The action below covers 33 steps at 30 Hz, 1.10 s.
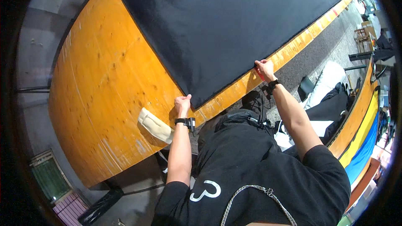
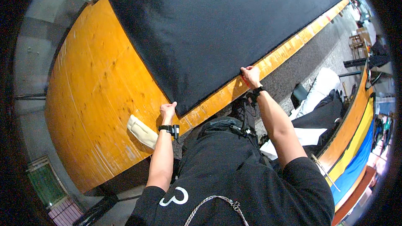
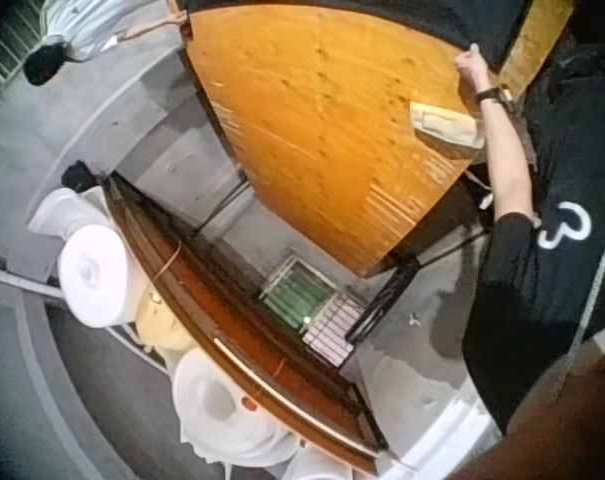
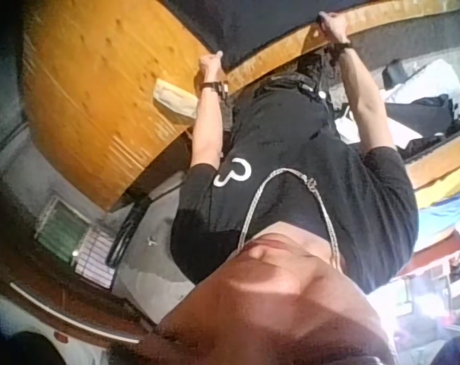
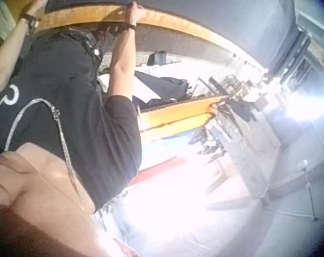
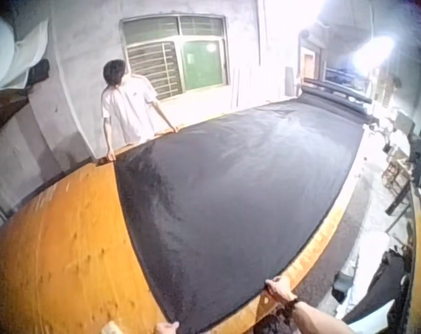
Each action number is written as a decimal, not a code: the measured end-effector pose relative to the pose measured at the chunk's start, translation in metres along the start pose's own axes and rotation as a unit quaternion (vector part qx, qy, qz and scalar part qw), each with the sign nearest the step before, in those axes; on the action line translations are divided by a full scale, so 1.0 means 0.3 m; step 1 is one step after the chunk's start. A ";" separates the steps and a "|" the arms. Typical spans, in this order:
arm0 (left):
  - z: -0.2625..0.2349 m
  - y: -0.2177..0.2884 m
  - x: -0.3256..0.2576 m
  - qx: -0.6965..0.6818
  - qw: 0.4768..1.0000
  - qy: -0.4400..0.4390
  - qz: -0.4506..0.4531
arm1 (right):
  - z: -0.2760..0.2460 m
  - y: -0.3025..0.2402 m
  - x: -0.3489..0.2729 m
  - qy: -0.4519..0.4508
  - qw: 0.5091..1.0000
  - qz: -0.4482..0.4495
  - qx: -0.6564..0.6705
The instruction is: Pulling a large sheet of black leather across a cutting table and using a sliding blade to cut it to size.
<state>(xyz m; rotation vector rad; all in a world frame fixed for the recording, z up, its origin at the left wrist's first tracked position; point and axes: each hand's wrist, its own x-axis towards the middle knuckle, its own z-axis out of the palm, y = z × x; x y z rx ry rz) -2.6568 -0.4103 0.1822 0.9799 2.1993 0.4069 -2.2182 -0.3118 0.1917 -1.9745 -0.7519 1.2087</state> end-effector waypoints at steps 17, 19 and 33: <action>-0.084 0.038 -0.086 0.143 0.886 0.098 0.431 | 0.000 0.013 -0.006 0.015 0.997 -0.054 -0.056; -0.093 0.029 -0.080 0.137 0.900 0.037 0.413 | 0.003 0.010 -0.013 0.016 0.997 -0.047 -0.052; -0.125 0.029 -0.107 0.133 0.898 0.012 0.419 | 0.004 0.026 -0.010 0.025 0.998 -0.036 -0.044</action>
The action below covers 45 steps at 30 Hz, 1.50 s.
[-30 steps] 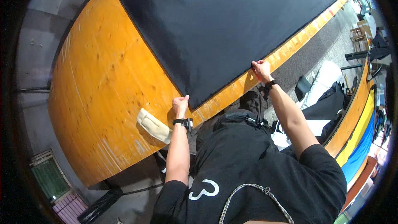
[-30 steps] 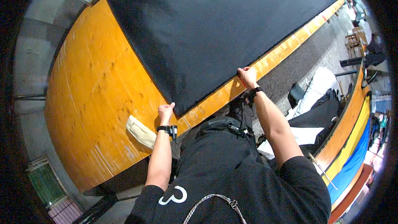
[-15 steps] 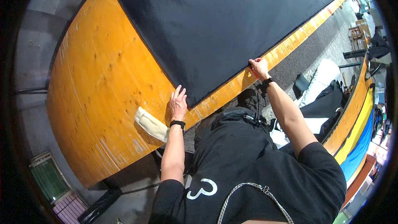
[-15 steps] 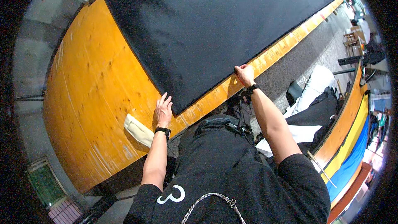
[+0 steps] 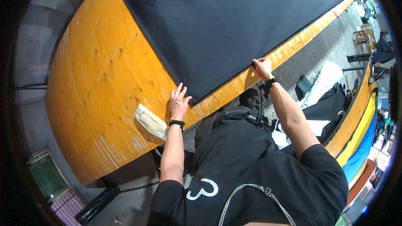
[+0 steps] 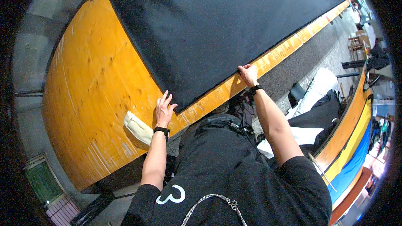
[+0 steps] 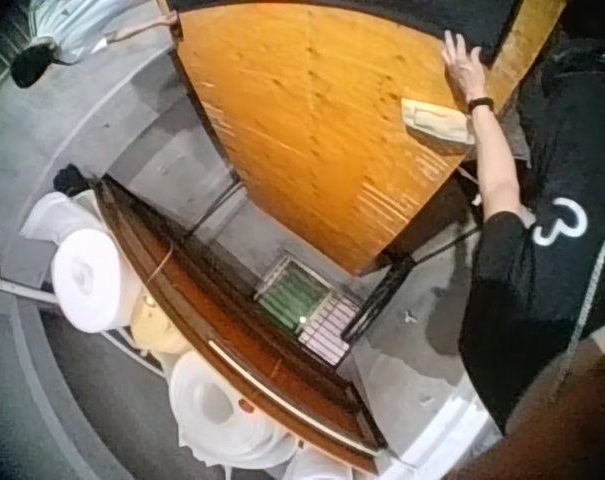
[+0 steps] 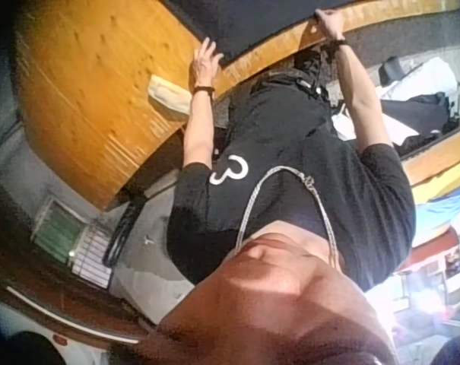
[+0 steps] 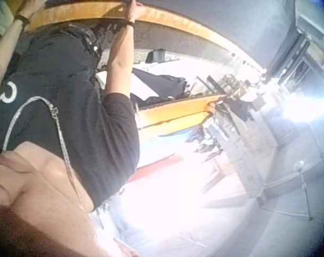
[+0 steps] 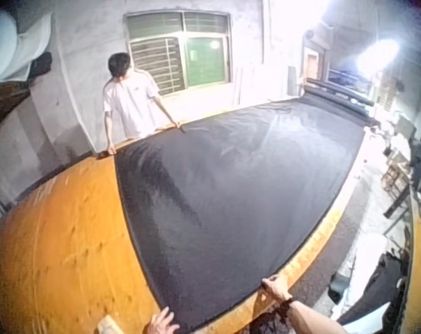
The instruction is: Pulling a large sheet of black leather across a cutting table and using a sliding blade to cut it to size.
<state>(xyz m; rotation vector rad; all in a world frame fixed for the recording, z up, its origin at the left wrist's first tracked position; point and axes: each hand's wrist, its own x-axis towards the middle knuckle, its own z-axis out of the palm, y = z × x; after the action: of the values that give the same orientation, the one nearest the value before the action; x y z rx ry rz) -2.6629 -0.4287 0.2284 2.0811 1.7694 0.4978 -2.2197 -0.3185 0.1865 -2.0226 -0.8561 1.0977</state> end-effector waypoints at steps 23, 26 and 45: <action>0.009 0.039 -0.018 0.004 1.000 -0.014 -0.024 | -0.009 -0.017 -0.007 0.011 0.999 0.006 -0.035; 0.015 0.032 -0.023 0.001 1.000 -0.004 -0.022 | -0.007 -0.003 0.008 0.011 0.998 -0.009 -0.058; -0.240 -0.308 -0.300 -0.276 0.715 0.288 -0.574 | -0.011 0.026 -0.009 0.037 0.993 -0.033 -0.108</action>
<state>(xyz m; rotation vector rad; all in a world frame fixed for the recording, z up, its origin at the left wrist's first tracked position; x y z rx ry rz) -2.7909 -0.5004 0.2431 0.1806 2.3761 1.1069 -2.2162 -0.3258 0.1828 -2.1806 -1.0333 0.9195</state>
